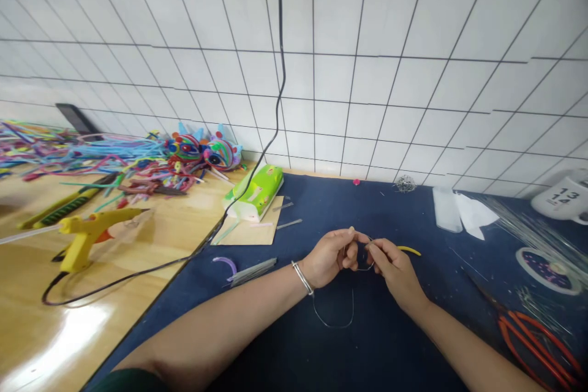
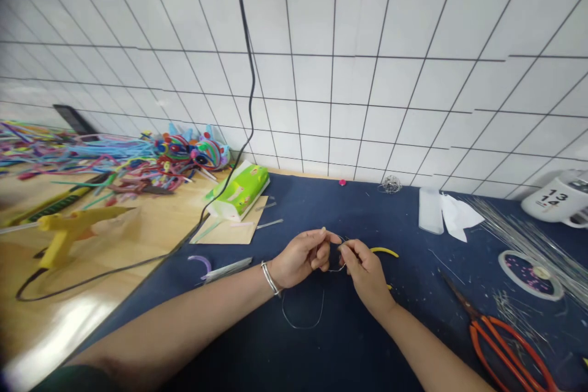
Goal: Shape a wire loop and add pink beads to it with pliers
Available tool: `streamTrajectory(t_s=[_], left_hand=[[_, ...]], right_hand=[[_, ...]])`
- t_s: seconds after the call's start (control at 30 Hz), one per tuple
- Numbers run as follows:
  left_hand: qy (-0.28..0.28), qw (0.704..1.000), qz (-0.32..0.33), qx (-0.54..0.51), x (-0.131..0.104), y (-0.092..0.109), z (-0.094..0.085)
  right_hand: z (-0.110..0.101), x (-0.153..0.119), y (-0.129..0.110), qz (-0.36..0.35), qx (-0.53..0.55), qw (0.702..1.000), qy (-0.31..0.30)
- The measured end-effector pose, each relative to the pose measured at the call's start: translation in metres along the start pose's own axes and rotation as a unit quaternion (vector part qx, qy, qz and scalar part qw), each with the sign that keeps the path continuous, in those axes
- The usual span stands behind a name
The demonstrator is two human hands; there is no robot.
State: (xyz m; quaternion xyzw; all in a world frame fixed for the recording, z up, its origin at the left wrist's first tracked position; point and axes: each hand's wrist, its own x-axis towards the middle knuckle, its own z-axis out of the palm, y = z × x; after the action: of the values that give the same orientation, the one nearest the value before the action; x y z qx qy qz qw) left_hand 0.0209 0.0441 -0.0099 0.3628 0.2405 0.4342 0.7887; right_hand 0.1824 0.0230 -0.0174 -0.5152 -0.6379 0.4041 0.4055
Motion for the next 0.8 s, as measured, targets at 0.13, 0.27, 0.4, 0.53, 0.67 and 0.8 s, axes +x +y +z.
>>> streamTrajectory(t_s=[0.13, 0.27, 0.4, 0.53, 0.67, 0.8], left_hand=[[-0.023, 1.000, -0.019, -0.004, 0.002, -0.003, -0.003], [-0.019, 1.000, 0.001, -0.009, 0.001, -0.001, -0.001], [-0.026, 0.999, 0.015, -0.009, 0.001, 0.001, 0.002], [-0.018, 0.999, 0.028, -0.007, 0.001, 0.001, 0.004], [-0.002, 0.999, 0.025, 0.023, 0.000, 0.001, 0.005], [0.010, 0.995, 0.033, 0.094, 0.000, -0.004, 0.004]], right_hand=[[-0.002, 0.000, 0.001, 0.002, 0.023, 1.000, 0.015], [-0.002, 0.002, 0.004, 0.038, 0.090, 0.994, 0.045], [-0.003, 0.004, 0.007, 0.066, 0.167, 0.981, 0.073], [-0.006, 0.007, 0.006, 0.074, 0.217, 0.970, 0.083], [-0.007, 0.005, 0.002, 0.092, 0.261, 0.956, 0.094], [-0.002, 0.001, -0.003, 0.101, 0.275, 0.953, 0.076]])
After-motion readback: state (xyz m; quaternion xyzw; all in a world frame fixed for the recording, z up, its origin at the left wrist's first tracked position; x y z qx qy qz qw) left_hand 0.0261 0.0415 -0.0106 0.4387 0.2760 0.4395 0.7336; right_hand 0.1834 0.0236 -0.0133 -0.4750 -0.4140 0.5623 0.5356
